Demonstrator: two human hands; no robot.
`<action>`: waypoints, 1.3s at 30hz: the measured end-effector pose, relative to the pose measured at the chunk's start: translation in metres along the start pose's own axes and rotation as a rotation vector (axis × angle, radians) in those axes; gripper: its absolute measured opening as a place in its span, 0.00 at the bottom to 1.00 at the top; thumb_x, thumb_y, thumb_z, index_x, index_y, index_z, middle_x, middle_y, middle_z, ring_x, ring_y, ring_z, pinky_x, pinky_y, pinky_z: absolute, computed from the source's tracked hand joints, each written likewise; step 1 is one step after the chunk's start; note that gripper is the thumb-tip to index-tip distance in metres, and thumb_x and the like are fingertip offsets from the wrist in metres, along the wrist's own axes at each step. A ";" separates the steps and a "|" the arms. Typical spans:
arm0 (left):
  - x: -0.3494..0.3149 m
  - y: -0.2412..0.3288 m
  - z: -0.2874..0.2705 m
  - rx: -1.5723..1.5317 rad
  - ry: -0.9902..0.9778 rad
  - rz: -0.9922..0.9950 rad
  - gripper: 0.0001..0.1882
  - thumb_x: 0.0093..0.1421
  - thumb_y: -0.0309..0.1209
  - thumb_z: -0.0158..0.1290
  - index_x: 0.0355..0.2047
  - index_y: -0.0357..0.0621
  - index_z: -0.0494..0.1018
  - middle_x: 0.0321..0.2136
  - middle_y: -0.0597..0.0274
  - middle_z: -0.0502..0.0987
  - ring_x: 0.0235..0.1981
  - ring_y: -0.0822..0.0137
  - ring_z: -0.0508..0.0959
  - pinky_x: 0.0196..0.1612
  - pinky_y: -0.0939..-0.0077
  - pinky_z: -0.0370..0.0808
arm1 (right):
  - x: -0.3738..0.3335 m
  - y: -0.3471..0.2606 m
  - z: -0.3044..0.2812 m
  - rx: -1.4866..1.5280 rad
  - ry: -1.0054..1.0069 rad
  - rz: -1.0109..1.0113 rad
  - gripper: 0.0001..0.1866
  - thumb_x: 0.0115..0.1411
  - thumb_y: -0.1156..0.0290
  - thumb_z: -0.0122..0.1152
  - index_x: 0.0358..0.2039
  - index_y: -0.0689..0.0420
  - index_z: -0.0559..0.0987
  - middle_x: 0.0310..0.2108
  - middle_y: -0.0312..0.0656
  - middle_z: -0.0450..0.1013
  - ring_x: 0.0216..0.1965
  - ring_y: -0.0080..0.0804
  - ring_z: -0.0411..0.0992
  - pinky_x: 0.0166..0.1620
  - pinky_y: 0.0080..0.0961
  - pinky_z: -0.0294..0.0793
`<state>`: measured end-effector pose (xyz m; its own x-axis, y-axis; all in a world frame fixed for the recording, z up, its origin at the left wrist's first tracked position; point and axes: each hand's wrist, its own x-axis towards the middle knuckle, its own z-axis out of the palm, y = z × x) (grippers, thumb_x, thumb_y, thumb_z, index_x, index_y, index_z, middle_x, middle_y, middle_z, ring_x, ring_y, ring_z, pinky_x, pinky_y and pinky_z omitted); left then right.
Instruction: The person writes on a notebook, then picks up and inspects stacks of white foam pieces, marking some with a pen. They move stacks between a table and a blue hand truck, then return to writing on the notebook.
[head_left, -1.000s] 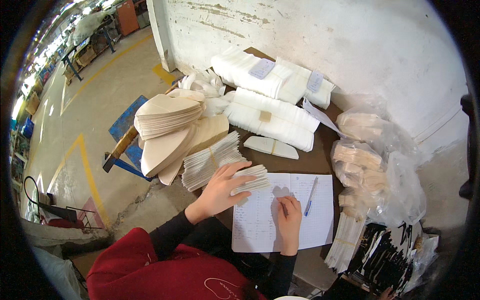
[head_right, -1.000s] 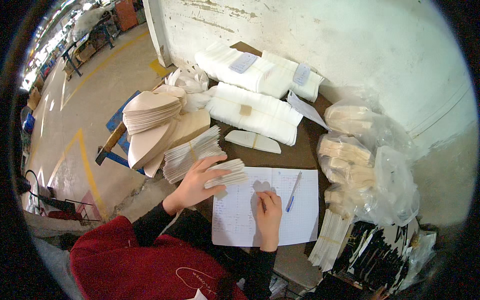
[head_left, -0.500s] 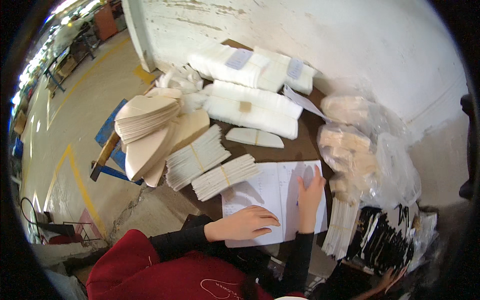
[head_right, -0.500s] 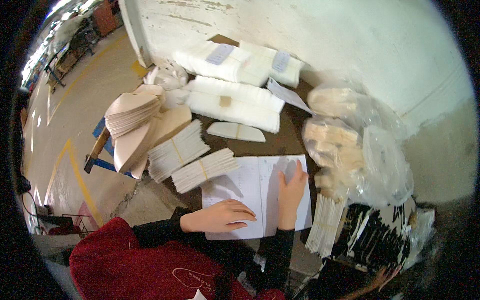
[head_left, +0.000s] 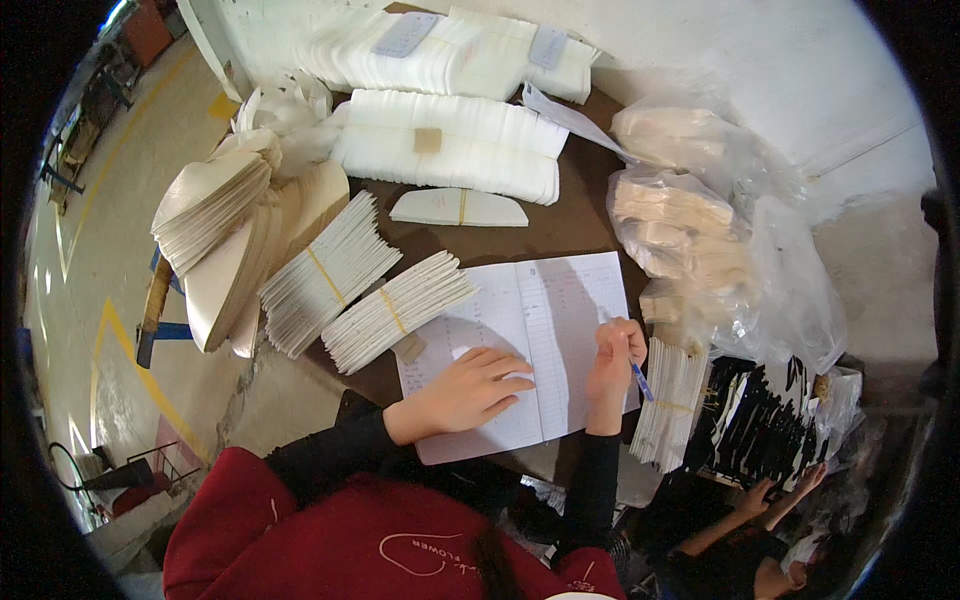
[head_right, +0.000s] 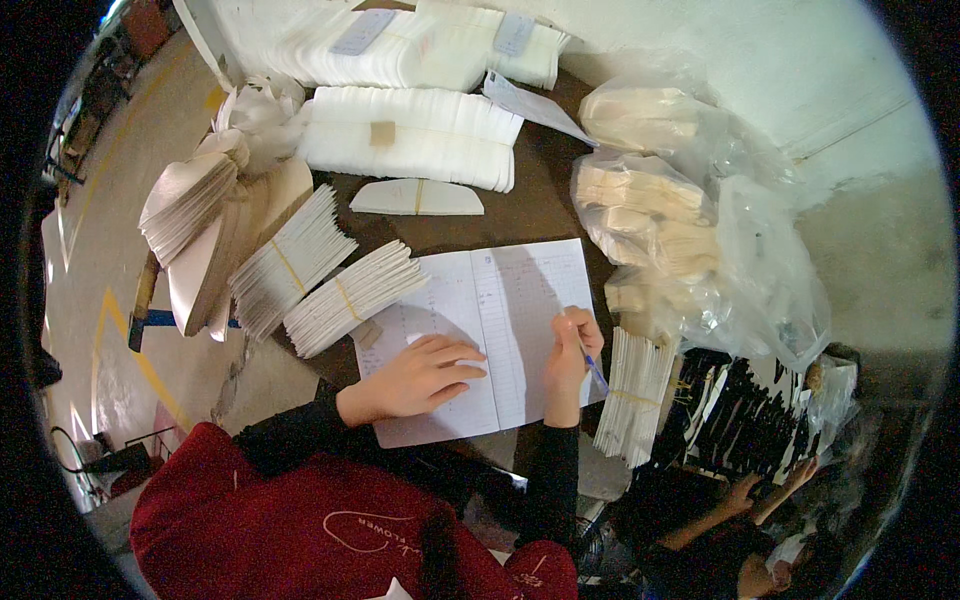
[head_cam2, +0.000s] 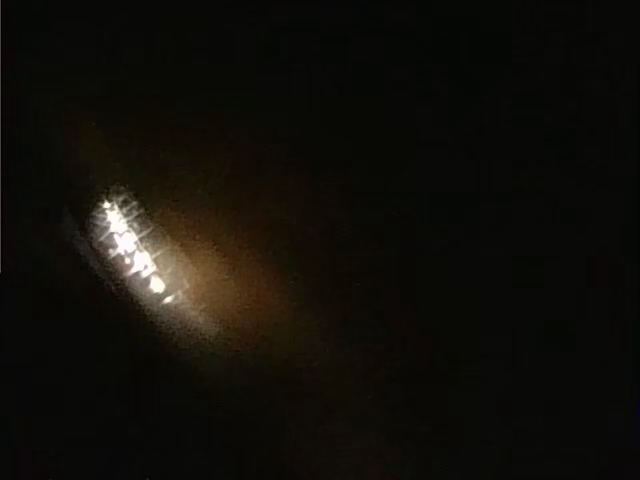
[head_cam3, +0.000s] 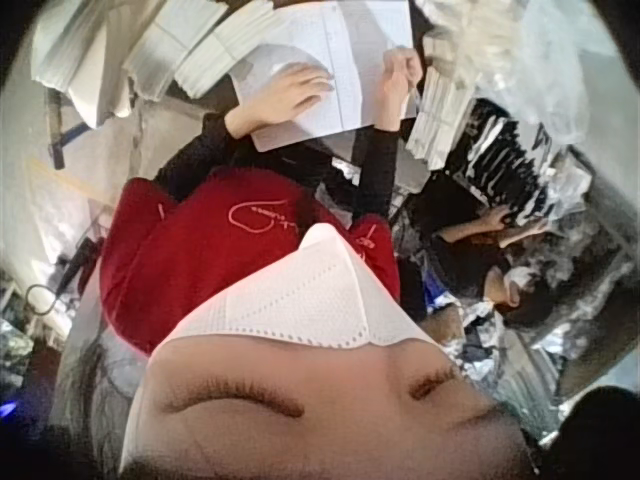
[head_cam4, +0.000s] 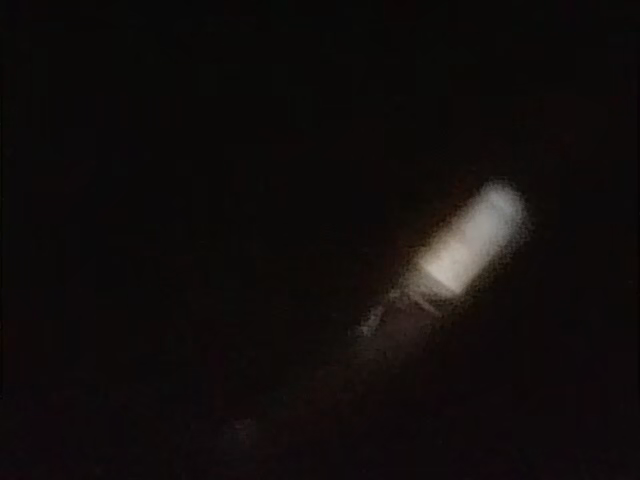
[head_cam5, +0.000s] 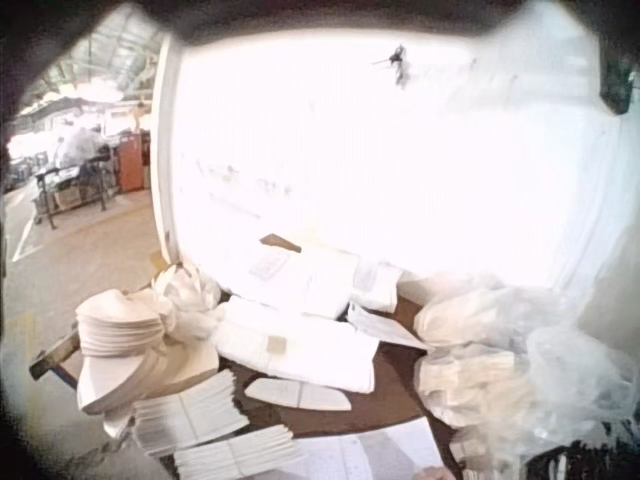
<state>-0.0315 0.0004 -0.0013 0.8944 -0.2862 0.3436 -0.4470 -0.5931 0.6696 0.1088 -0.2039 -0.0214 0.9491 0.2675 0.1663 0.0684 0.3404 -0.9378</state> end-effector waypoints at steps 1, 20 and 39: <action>0.003 0.000 0.000 0.025 0.021 -0.018 0.17 0.58 0.31 0.54 0.49 0.47 0.72 0.53 0.62 0.71 0.43 0.57 0.75 0.49 0.63 0.71 | -0.003 0.004 -0.002 -0.102 -0.005 0.042 0.13 0.66 0.59 0.53 0.35 0.58 0.71 0.24 0.31 0.61 0.27 0.19 0.59 0.34 0.19 0.59; 0.012 -0.025 0.010 0.038 0.130 -0.099 0.19 0.53 0.31 0.58 0.45 0.41 0.75 0.51 0.62 0.73 0.28 0.65 0.74 0.33 0.69 0.73 | -0.007 0.009 0.066 -0.591 -0.039 0.186 0.16 0.55 0.79 0.65 0.23 0.56 0.63 0.18 0.32 0.65 0.18 0.14 0.63 0.21 0.15 0.65; 0.018 -0.020 0.003 0.010 0.049 -0.202 0.23 0.51 0.29 0.58 0.50 0.44 0.73 0.52 0.67 0.72 0.26 0.66 0.70 0.33 0.70 0.73 | 0.002 0.011 0.068 -0.805 -0.023 -0.088 0.25 0.50 0.87 0.65 0.14 0.54 0.56 0.10 0.31 0.62 0.15 0.10 0.54 0.19 0.14 0.53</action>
<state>-0.0064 0.0047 -0.0100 0.9642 -0.1235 0.2347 -0.2580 -0.6420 0.7220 0.0907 -0.1381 -0.0105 0.9237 0.2918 0.2481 0.3516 -0.3896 -0.8512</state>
